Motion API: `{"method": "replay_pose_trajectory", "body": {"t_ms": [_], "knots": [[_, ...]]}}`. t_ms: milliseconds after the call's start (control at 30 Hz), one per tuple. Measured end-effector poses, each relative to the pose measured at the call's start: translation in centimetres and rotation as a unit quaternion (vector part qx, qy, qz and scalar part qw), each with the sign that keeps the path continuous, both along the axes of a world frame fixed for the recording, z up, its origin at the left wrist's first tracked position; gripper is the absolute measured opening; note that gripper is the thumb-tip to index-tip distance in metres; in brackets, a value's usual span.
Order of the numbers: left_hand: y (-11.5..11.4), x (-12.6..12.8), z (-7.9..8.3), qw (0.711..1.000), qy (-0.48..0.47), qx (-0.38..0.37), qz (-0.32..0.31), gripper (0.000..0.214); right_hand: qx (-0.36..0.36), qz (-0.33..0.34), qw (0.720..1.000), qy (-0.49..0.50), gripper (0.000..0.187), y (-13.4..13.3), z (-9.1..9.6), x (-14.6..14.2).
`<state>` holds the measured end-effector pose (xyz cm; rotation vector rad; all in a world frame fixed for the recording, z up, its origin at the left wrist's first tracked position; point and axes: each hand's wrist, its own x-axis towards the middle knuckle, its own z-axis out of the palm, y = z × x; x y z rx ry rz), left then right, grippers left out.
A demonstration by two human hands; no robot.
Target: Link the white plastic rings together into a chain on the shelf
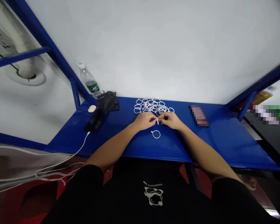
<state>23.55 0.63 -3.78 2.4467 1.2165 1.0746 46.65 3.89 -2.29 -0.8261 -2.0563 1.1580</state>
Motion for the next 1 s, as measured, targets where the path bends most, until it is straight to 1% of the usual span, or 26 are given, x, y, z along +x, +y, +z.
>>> {"method": "replay_pose_trajectory", "body": {"t_ms": [100, 200, 400, 500, 567, 633, 667, 700, 767, 800, 867, 933, 1000], "knots": [[0.1, -0.2, -0.2, 1.0, -0.003, 0.012, -0.015, 0.01, 0.001, 0.001, 1.0, 0.004, 0.014, -0.2, 0.0, -0.1], [0.3, -0.3, -0.3, 1.0, -0.005, 0.017, -0.021, 0.011, -0.018, -0.001, 1.0, 0.013, 0.012, -0.3, 0.0, -0.2], [0.3, -0.2, -0.3, 1.0, -0.009, 0.012, -0.018, 0.011, -0.048, -0.006, 0.998, 0.034, 0.012, -0.3, -0.4, -0.5], [0.1, -0.1, -0.2, 1.0, -0.014, 0.006, -0.013, 0.01, -0.047, -0.004, 0.998, 0.03, 0.013, -0.2, -0.6, -0.5], [0.0, -0.1, 0.0, 1.0, -0.014, -0.002, -0.013, 0.009, -0.043, 0.01, 0.999, 0.019, 0.014, -0.1, -0.7, -0.4], [-0.2, 0.0, 0.1, 1.0, -0.014, -0.009, -0.017, 0.008, -0.026, 0.019, 0.999, -0.002, 0.017, 0.1, -0.7, -0.3], [-0.2, -0.1, 0.2, 1.0, -0.014, -0.011, -0.019, 0.007, -0.008, 0.012, 1.0, -0.013, 0.019, 0.2, -0.7, -0.1], [-0.3, -0.1, 0.3, 1.0, -0.015, -0.012, -0.021, 0.006, 0.018, -0.005, 0.999, -0.026, 0.022, 0.5, -0.6, 0.1], [-0.3, -0.1, 0.5, 0.999, -0.015, -0.013, -0.025, 0.005, 0.093, -0.068, 0.992, -0.057, 0.026, 1.1, -0.5, 0.7], [-0.3, -0.1, 0.5, 0.999, -0.014, -0.012, -0.028, 0.005, 0.134, -0.107, 0.982, -0.077, 0.028, 1.5, -0.5, 1.1], [-0.3, -0.1, 0.6, 0.999, -0.011, -0.01, -0.04, 0.005, 0.205, -0.18, 0.953, -0.128, 0.03, 2.4, -0.5, 2.0], [-0.4, -0.1, 0.6, 0.998, -0.007, -0.008, -0.057, 0.006, 0.232, -0.23, 0.928, -0.182, 0.032, 3.3, -0.7, 2.9], [-0.4, -0.2, 0.6, 0.997, -0.005, -0.008, -0.077, 0.007, 0.229, -0.261, 0.91, -0.226, 0.033, 4.1, -1.0, 3.6]]}}
